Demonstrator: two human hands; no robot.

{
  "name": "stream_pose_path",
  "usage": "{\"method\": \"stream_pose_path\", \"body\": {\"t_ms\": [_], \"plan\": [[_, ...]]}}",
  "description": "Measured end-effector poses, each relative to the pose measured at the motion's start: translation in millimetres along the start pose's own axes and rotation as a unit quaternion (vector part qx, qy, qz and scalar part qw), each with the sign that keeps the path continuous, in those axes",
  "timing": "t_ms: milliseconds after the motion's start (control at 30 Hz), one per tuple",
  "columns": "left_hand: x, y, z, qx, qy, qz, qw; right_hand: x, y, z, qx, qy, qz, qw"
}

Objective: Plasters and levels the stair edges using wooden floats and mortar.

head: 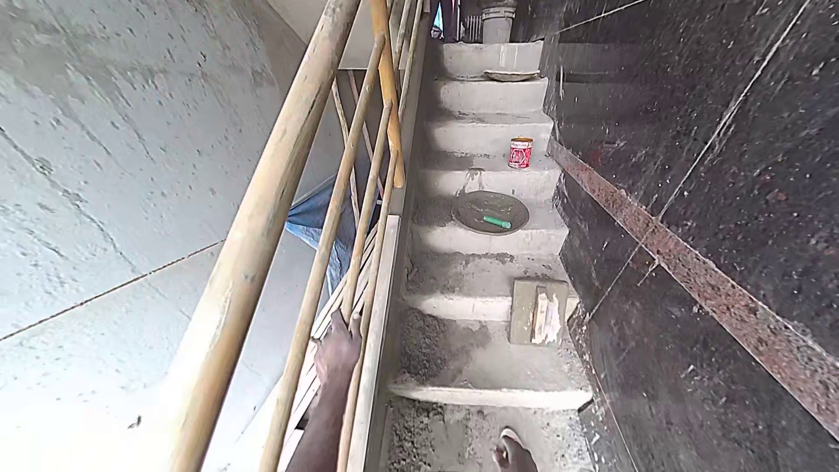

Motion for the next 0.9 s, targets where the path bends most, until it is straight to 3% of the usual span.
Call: {"method": "stream_pose_path", "body": {"t_ms": [467,700,800,900], "plan": [[-1,-1,9,-0.03,-0.004,-0.004,1.0,-8,41,-17,0.043,0.017,-0.034,0.998],[-4,-3,11,-0.044,-0.005,-0.02,0.999,-25,51,-35,-0.009,-0.001,-0.074,0.997],[-1,0,11,-0.042,0.002,-0.028,0.999,-25,24,-33,0.036,-0.018,-0.065,0.997],[-5,1,9,-0.032,0.009,-0.028,0.999,-41,-36,-50,0.066,-0.028,0.049,0.996]]}}
Point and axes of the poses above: each hand's wrist, its own z-axis towards the middle knuckle, its own y-axis out of the palm, x = y × z, the point moved 2 cm from there along z, towards the middle knuckle, and after that the axes turned 2 degrees about -z, right-handed, at the moved point
